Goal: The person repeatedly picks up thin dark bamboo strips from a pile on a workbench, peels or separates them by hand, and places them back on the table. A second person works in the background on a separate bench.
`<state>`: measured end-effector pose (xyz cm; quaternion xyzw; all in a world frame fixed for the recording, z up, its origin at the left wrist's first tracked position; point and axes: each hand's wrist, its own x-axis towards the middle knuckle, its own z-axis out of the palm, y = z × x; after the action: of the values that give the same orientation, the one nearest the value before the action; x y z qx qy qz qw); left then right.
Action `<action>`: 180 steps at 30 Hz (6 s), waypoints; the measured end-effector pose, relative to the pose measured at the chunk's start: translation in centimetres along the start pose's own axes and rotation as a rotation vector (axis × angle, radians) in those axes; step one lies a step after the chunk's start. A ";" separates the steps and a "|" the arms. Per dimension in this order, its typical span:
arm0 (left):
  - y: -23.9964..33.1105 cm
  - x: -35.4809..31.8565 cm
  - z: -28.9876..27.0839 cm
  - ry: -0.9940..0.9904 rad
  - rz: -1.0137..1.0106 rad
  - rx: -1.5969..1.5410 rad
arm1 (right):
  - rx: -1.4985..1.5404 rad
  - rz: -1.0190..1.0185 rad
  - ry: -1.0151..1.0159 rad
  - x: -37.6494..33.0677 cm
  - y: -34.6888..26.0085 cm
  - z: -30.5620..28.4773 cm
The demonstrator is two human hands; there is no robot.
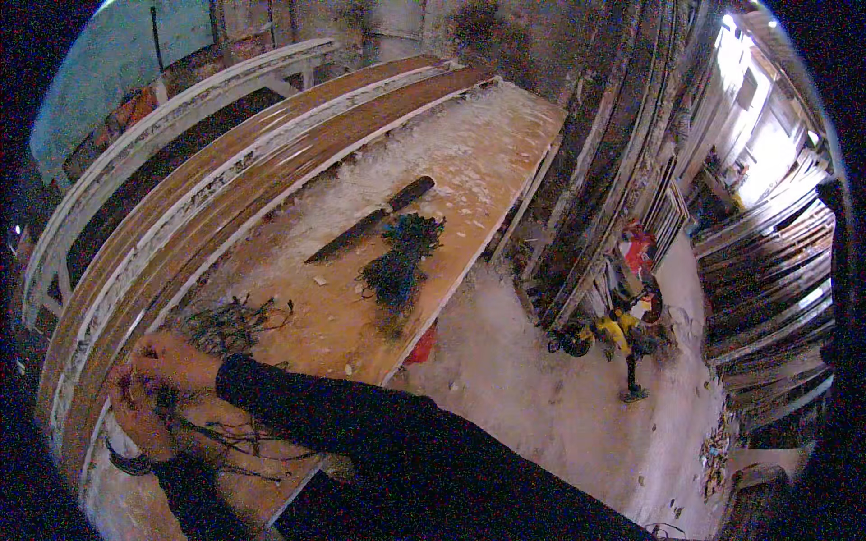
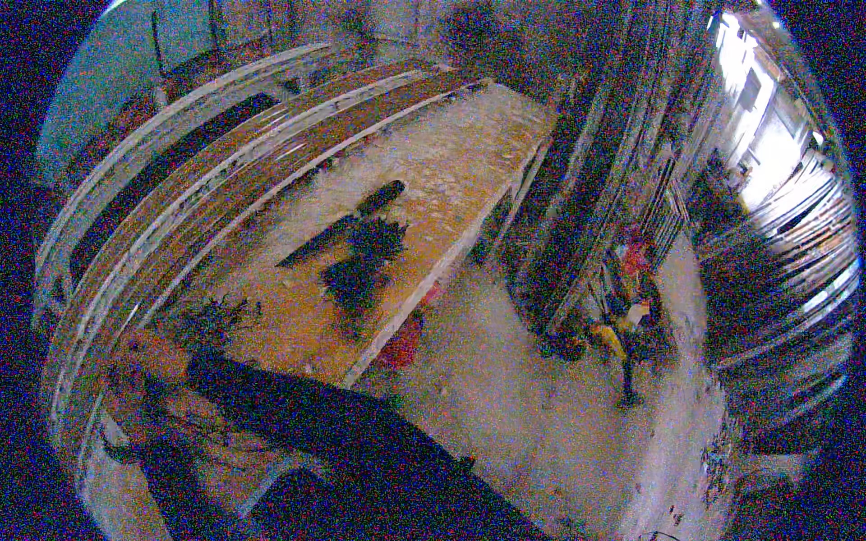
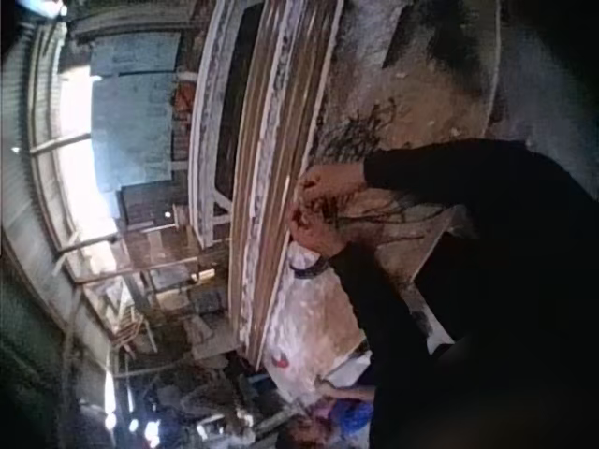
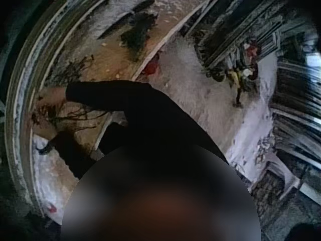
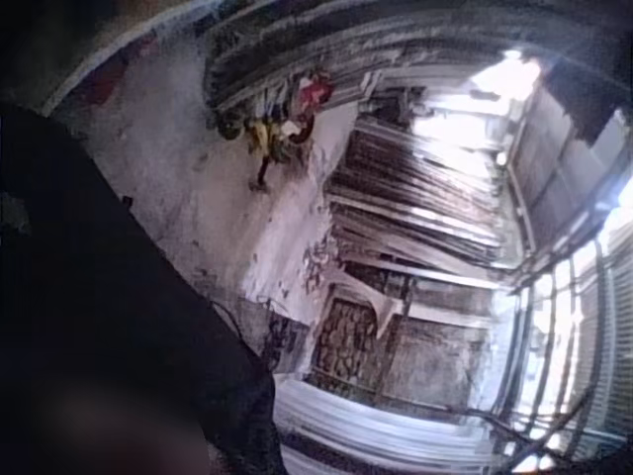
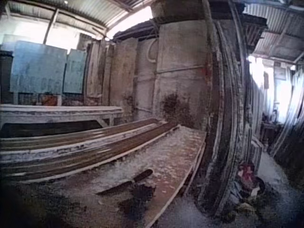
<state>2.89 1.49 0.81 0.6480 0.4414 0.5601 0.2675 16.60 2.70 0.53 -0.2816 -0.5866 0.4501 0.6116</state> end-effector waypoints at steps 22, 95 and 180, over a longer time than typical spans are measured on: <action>1.4 0.5 -0.7 -0.050 -0.085 0.012 | -0.080 -0.192 0.094 0.0 -0.3 -0.1; 1.4 1.3 -0.8 -0.343 -0.058 -0.197 | 0.280 0.265 0.374 -1.9 -6.2 0.6; 1.7 1.0 -0.8 -0.759 -0.191 -0.266 | -0.278 -0.004 0.257 -1.7 -2.6 -2.4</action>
<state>2.55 1.47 2.92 0.7244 0.2936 0.3063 0.5434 19.72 0.49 1.65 -0.4175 -0.5607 0.3239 0.6375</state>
